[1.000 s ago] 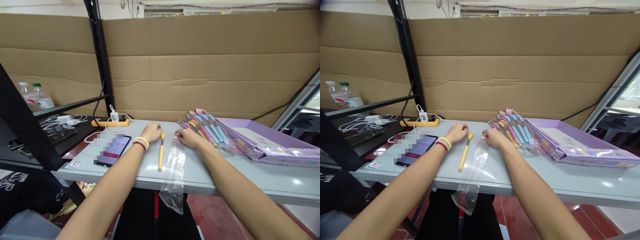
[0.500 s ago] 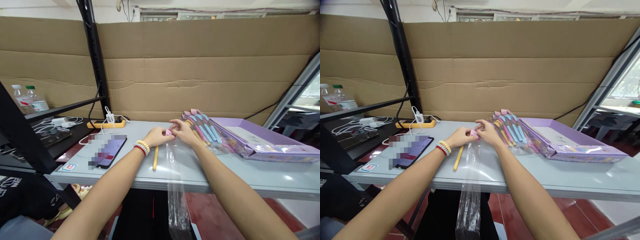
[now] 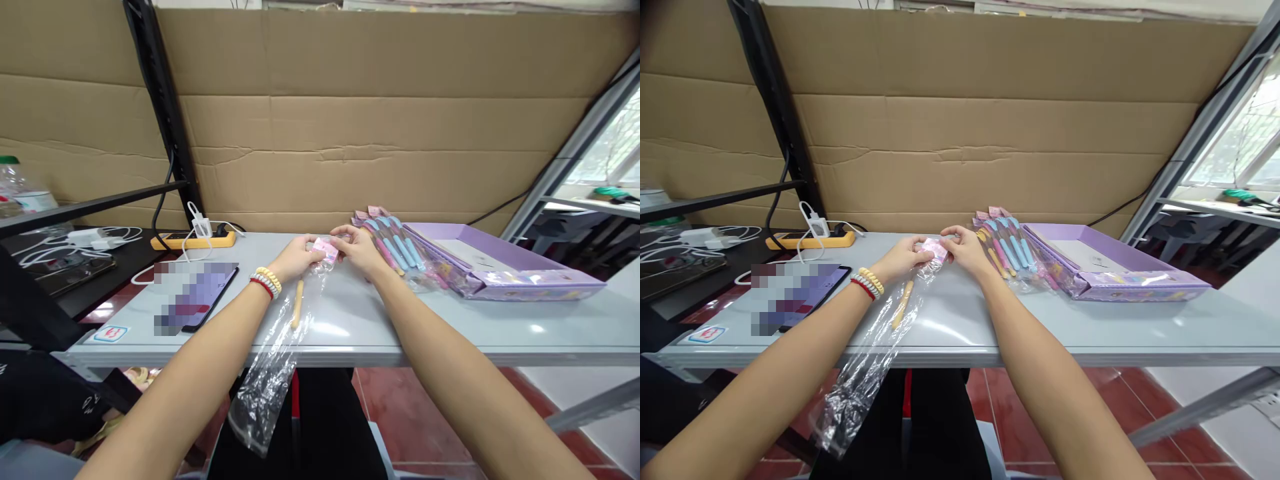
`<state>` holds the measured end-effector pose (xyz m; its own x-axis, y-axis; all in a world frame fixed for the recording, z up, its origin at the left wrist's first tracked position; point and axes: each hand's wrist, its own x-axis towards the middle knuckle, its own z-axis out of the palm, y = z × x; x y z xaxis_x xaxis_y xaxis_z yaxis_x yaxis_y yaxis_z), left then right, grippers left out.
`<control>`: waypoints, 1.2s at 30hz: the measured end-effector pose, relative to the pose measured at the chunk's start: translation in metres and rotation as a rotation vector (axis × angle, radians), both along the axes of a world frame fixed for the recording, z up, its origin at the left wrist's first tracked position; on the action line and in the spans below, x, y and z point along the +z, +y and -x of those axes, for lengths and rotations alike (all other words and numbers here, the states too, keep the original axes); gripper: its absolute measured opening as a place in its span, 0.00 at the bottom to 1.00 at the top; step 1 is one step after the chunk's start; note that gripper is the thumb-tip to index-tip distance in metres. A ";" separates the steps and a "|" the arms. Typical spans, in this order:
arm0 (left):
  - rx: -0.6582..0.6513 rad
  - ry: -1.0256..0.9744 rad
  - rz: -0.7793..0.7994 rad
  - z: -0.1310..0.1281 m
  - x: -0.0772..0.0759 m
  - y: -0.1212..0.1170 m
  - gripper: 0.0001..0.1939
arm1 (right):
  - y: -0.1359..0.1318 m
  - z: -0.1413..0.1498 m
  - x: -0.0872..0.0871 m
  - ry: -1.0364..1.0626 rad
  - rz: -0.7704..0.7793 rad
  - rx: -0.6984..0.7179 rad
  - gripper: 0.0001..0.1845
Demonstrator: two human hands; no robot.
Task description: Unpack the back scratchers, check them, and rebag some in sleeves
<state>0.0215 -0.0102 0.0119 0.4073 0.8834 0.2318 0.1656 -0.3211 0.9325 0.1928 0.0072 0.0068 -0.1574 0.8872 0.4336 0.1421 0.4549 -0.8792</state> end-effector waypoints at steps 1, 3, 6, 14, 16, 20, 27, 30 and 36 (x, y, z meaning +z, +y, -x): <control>0.020 0.020 -0.014 0.000 0.000 -0.002 0.22 | 0.002 0.000 0.000 0.015 0.017 -0.015 0.23; 0.049 0.049 -0.075 0.000 0.001 -0.004 0.29 | 0.004 0.001 -0.001 0.058 0.071 -0.026 0.24; 0.018 0.065 -0.164 -0.001 0.003 -0.007 0.27 | 0.005 0.004 -0.002 0.123 0.157 -0.012 0.23; 0.014 0.074 -0.161 0.000 0.002 -0.003 0.31 | -0.001 -0.004 0.003 0.087 -0.130 -0.072 0.23; 0.004 0.067 -0.182 0.001 0.001 -0.002 0.31 | -0.002 -0.006 0.003 -0.044 -0.220 0.000 0.21; 0.007 0.107 -0.211 0.003 0.001 -0.004 0.32 | -0.003 -0.004 0.000 -0.172 -0.167 -0.024 0.17; 0.013 0.097 -0.204 0.003 0.003 -0.004 0.38 | 0.007 -0.009 0.000 0.117 0.033 0.085 0.15; 0.029 0.073 -0.183 0.008 0.003 0.002 0.40 | 0.017 -0.025 0.002 0.496 0.074 -0.215 0.14; 0.084 -0.031 -0.116 0.018 0.006 0.010 0.20 | 0.017 -0.042 0.009 0.757 0.184 -0.393 0.09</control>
